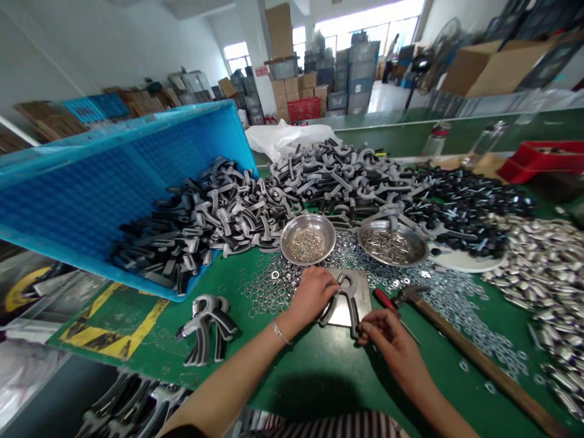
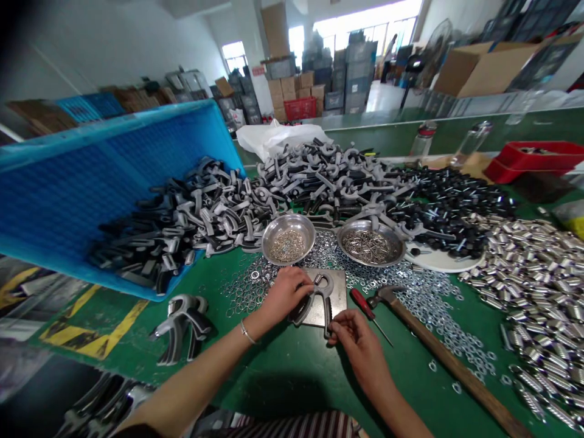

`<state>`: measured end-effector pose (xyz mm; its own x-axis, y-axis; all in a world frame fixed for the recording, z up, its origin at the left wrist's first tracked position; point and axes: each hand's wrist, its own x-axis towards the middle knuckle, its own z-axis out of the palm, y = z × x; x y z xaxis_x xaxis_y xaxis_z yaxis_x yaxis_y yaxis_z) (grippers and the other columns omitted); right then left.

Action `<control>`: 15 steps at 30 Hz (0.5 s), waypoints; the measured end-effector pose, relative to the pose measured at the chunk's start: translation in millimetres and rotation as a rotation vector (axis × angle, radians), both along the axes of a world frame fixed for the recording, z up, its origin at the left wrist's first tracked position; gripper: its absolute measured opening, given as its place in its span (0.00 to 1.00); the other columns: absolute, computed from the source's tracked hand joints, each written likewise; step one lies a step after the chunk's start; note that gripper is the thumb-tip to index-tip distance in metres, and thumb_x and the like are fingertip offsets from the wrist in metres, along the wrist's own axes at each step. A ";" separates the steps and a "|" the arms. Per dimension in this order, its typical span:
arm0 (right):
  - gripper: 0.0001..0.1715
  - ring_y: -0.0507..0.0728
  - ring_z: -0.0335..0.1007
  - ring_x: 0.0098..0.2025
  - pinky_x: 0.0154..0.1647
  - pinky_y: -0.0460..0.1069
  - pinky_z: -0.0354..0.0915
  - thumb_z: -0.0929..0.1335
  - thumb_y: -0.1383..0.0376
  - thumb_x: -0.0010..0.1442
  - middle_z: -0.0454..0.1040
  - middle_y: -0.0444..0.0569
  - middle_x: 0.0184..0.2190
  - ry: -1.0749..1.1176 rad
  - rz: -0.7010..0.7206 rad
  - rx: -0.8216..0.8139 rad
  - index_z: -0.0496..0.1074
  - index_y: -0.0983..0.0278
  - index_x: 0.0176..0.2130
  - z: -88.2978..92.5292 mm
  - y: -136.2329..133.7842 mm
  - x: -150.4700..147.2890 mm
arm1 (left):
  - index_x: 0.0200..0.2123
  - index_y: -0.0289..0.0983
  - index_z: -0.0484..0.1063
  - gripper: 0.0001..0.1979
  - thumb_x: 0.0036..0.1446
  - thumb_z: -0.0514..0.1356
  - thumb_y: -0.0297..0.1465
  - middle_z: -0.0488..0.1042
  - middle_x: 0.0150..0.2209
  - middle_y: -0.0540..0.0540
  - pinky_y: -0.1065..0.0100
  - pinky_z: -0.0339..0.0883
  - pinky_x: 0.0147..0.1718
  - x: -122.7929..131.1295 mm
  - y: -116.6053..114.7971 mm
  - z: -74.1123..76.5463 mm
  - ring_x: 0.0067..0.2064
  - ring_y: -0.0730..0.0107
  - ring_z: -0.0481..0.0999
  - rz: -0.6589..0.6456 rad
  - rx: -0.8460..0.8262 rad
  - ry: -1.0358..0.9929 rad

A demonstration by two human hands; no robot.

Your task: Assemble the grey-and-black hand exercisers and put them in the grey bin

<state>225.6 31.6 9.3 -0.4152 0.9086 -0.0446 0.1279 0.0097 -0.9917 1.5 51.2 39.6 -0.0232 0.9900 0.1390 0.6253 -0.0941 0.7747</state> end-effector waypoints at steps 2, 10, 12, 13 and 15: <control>0.11 0.57 0.76 0.30 0.33 0.51 0.74 0.65 0.56 0.66 0.76 0.46 0.30 -0.081 0.040 0.120 0.69 0.60 0.39 -4.6 -0.2 0.4 | 0.32 0.38 0.78 0.05 0.59 0.64 0.32 0.77 0.38 0.43 0.56 0.56 0.52 3.3 6.9 -6.5 0.46 0.58 0.70 -0.041 0.025 0.159; 0.26 0.61 0.69 0.39 0.40 0.53 0.69 0.59 0.75 0.65 0.72 0.52 0.37 -0.739 0.205 0.936 0.69 0.61 0.59 1.8 43.9 -9.1 | 0.38 0.39 0.79 0.10 0.64 0.59 0.36 0.78 0.37 0.43 0.57 0.56 0.49 -0.5 8.8 -12.3 0.43 0.58 0.70 -0.045 0.074 0.315; 0.26 0.60 0.68 0.38 0.38 0.51 0.68 0.61 0.76 0.65 0.72 0.52 0.36 -0.822 0.240 1.017 0.70 0.61 0.58 2.7 49.7 -12.3 | 0.40 0.40 0.79 0.10 0.65 0.58 0.35 0.79 0.39 0.43 0.58 0.57 0.50 -5.3 5.5 -9.0 0.43 0.58 0.71 0.020 0.107 0.263; 0.26 0.60 0.67 0.38 0.37 0.51 0.67 0.61 0.76 0.64 0.72 0.52 0.36 -0.846 0.253 1.044 0.70 0.61 0.58 2.5 51.1 -13.6 | 0.40 0.40 0.79 0.09 0.64 0.59 0.34 0.79 0.39 0.44 0.58 0.58 0.50 -7.5 3.2 -7.6 0.44 0.59 0.71 0.057 0.119 0.220; 0.27 0.61 0.67 0.38 0.37 0.51 0.67 0.62 0.76 0.63 0.72 0.52 0.36 -0.877 0.272 1.068 0.69 0.61 0.59 1.7 52.4 -15.3 | 0.39 0.41 0.79 0.06 0.63 0.60 0.32 0.79 0.39 0.45 0.60 0.60 0.50 -10.8 -2.4 -6.3 0.45 0.60 0.73 0.106 0.114 0.113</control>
<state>210.2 83.9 11.0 -0.7779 0.5655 0.2740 0.5644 0.8205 -0.0909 -9.3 48.8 33.3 -0.1044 0.9605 0.2580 0.7185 -0.1065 0.6873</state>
